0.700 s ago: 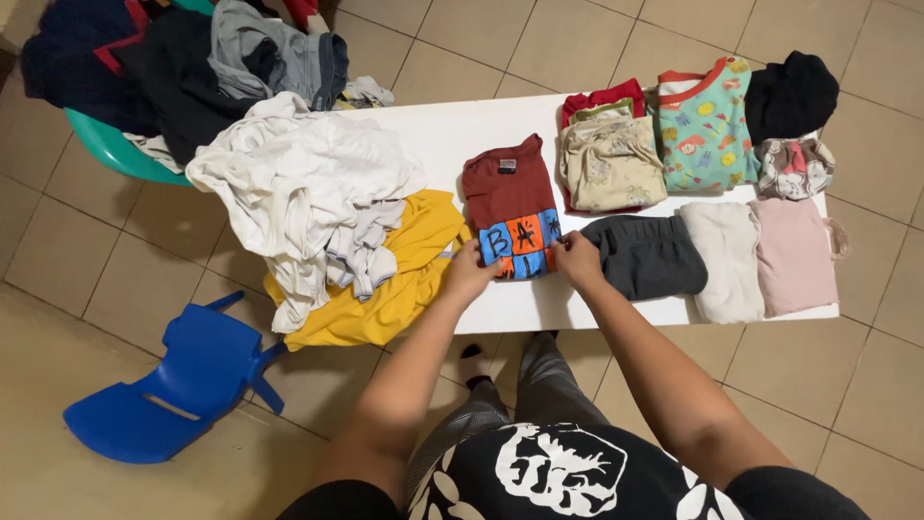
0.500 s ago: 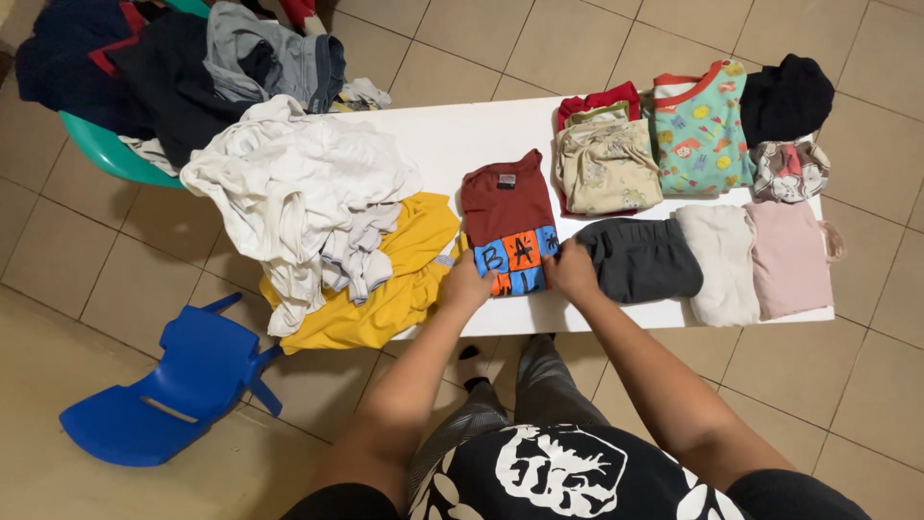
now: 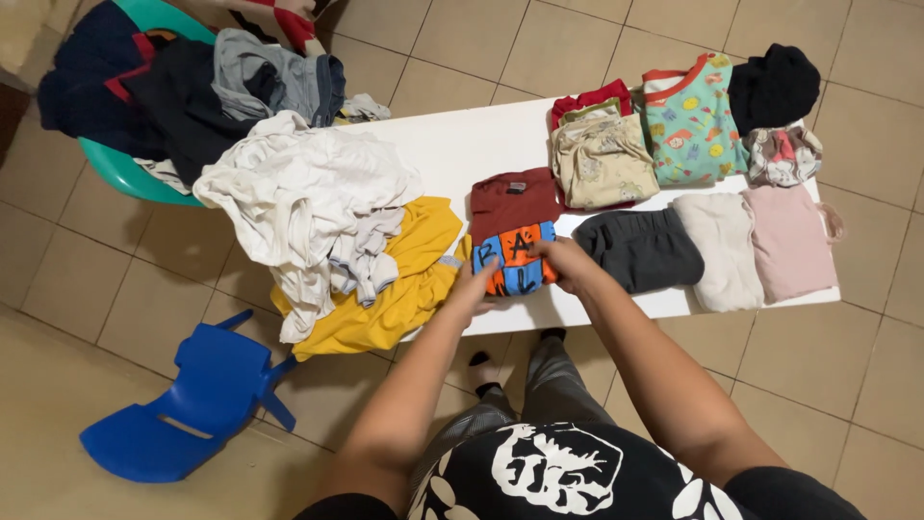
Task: Fold various pieces of clothing on a white table.
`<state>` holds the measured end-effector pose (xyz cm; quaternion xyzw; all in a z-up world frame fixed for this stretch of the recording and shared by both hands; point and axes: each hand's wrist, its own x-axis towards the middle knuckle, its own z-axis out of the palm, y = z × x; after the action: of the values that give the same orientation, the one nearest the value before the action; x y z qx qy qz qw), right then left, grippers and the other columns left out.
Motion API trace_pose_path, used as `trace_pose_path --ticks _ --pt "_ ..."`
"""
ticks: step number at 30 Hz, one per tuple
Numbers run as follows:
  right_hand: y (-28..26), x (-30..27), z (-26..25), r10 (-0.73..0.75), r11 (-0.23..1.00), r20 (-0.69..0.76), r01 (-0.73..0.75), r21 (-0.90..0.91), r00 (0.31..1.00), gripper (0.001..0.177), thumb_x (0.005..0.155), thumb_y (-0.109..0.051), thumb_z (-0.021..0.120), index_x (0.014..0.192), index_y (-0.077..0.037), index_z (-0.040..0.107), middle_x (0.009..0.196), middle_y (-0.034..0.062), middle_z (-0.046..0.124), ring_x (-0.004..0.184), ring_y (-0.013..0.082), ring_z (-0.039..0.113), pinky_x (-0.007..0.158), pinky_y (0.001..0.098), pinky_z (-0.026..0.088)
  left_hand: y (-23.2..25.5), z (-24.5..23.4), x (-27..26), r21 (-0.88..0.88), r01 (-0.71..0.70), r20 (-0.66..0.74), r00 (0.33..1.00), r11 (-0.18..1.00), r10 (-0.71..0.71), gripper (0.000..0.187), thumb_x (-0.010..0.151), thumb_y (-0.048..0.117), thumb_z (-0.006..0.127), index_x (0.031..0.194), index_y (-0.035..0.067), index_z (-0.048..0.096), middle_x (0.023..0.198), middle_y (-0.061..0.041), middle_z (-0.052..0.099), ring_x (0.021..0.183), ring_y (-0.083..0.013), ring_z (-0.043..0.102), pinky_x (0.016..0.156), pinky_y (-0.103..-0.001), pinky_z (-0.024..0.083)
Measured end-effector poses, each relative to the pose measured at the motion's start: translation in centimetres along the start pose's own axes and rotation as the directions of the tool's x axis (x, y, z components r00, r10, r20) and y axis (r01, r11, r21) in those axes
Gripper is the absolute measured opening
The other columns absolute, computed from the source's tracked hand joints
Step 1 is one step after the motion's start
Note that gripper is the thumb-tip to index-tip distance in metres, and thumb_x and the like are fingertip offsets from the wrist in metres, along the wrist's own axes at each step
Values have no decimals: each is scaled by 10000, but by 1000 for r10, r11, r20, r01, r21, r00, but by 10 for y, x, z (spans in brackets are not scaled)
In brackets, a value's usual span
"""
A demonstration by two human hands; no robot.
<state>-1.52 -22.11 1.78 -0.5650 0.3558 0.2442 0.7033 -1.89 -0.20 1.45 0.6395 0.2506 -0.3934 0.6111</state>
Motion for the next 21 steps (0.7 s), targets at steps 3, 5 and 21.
trace_pose_path --ticks 3,5,21 --pt "-24 -46 15 40 989 106 -55 137 994 266 827 -100 671 1063 18 630 910 103 698 738 221 693 598 365 568 36 -1 -40 -507 286 305 942 813 -142 783 856 688 562 1390 117 582 1207 -149 711 1039 -368 678 879 -581 528" --pt "-28 -67 19 44 992 125 -58 114 991 247 838 -99 666 1052 18 627 903 99 693 735 213 689 608 363 575 37 -9 -48 -556 273 375 925 785 -56 715 888 631 600 1330 69 626 1205 -155 725 1032 -340 709 897 -532 557" --pt "-38 -122 -25 -119 886 156 34 462 981 489 965 -288 643 1371 -31 553 1204 136 697 1004 227 718 857 383 617 49 29 -45 -446 -41 396 887 894 238 500 964 141 704 1349 -120 520 1086 -181 723 869 -259 753 734 -401 644"
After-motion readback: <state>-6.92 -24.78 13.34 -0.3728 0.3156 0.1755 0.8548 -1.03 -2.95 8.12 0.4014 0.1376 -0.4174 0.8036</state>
